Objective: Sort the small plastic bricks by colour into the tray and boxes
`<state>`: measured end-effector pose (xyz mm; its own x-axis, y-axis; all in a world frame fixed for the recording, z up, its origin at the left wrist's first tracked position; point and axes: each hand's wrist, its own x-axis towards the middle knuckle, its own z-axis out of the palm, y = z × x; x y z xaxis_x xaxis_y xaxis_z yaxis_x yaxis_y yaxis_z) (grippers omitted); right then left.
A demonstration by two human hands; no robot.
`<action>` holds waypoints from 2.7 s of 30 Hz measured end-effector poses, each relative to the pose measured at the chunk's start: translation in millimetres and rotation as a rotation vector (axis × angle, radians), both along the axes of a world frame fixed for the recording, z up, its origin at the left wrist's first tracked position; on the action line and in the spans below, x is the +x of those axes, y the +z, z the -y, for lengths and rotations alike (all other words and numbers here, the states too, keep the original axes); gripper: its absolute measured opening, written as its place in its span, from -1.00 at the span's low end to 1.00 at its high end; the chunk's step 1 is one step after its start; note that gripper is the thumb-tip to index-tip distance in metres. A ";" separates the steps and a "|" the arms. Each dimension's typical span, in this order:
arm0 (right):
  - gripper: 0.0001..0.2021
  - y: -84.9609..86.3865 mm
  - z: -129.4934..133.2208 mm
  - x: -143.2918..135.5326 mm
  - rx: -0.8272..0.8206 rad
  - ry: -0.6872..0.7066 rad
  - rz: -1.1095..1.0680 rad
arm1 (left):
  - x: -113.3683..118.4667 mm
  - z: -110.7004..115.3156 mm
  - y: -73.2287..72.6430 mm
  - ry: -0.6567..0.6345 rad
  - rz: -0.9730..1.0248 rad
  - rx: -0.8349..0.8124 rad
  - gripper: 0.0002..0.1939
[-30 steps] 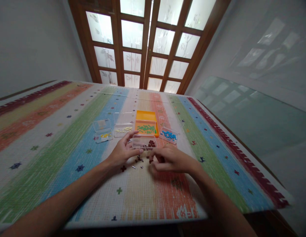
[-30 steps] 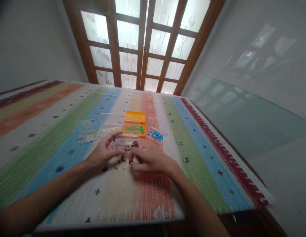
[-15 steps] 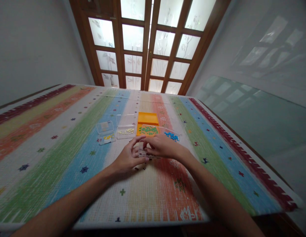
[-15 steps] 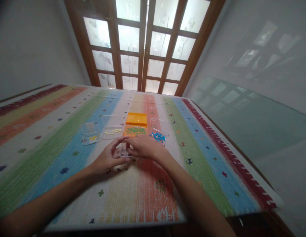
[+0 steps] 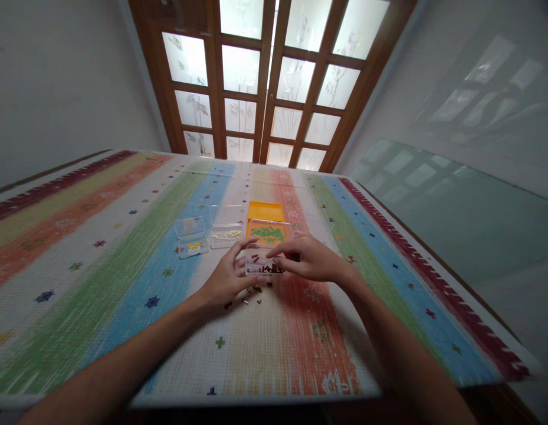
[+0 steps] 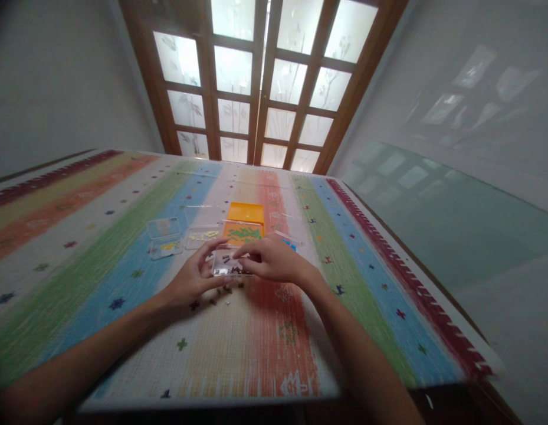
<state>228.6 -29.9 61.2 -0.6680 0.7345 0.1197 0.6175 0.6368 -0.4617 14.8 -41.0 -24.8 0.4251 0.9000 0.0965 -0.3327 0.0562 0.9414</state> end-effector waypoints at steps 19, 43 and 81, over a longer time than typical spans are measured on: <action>-0.69 -6.3 -2.2 -23.6 0.192 0.044 0.313 | -1.6 -0.7 -2.6 -0.040 0.016 -0.009 -0.24; -0.68 -4.4 7.8 -25.6 0.124 0.124 0.180 | -2.9 -3.0 0.0 -0.020 -0.014 0.047 -0.23; -0.76 -42.4 33.2 -3.4 0.052 -0.049 0.290 | -6.9 -4.5 1.5 0.121 -0.029 0.074 -0.22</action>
<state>225.2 -63.2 18.9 -0.6438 0.7645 -0.0326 0.7494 0.6214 -0.2285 7.9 -36.5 -23.3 0.3179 0.9357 0.1532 -0.3053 -0.0520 0.9508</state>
